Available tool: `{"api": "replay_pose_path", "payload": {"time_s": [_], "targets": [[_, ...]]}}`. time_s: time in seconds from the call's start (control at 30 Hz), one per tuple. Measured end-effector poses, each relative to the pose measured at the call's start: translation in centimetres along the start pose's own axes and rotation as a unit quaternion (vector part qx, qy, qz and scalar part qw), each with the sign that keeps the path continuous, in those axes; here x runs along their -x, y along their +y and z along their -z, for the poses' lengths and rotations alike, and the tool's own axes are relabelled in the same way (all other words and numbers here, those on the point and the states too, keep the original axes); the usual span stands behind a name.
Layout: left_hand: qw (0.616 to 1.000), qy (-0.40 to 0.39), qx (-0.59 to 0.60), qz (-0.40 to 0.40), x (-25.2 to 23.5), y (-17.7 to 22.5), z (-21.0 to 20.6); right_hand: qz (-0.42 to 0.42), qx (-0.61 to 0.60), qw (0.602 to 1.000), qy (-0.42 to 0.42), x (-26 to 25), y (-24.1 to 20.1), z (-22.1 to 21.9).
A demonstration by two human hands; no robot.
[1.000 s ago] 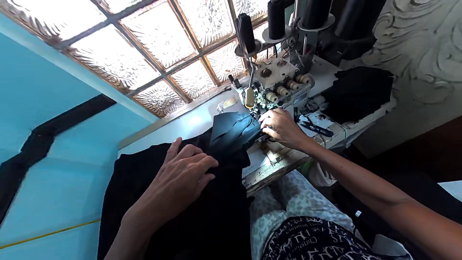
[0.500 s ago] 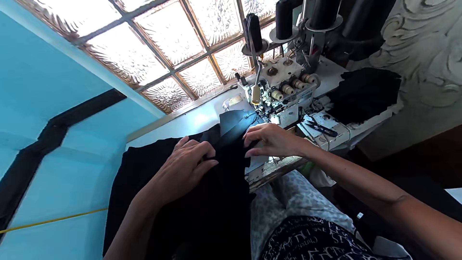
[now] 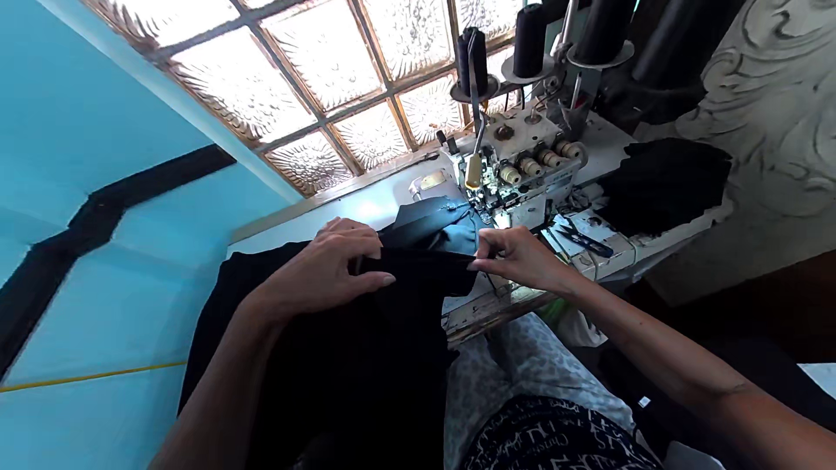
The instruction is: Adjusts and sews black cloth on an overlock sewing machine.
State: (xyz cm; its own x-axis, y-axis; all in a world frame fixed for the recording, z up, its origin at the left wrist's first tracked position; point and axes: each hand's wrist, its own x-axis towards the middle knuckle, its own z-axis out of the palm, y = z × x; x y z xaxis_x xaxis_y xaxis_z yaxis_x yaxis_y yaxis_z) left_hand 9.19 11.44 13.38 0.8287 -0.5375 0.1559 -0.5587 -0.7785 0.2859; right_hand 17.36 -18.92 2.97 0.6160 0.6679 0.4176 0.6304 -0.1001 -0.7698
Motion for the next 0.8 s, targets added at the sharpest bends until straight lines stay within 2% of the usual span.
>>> {"api": "replay_pose_path", "payload": {"time_s": [0.17,0.3,0.4,0.57,0.8], "targets": [[0.999,0.023,0.016,0.015,-2.2,0.6,0.0,-0.026,-0.014,0.999,0.012,1.5,0.4,0.2],[0.998,0.063,-0.014,0.019,-4.8,1.5,-0.8,-0.043,-0.013,0.999,-0.016,2.6,0.1,1.3],[0.995,0.075,-0.062,-0.011,-6.2,2.2,-1.8,-0.039,0.009,0.998,-0.038,3.9,0.1,2.0],[0.990,0.040,-0.122,-0.061,-7.1,3.7,-3.0,-0.037,0.049,0.996,-0.069,6.0,0.3,2.2],[0.977,0.056,-0.200,-0.056,-8.3,3.0,-3.1,0.005,0.013,1.000,0.013,4.1,2.9,2.0]]}}
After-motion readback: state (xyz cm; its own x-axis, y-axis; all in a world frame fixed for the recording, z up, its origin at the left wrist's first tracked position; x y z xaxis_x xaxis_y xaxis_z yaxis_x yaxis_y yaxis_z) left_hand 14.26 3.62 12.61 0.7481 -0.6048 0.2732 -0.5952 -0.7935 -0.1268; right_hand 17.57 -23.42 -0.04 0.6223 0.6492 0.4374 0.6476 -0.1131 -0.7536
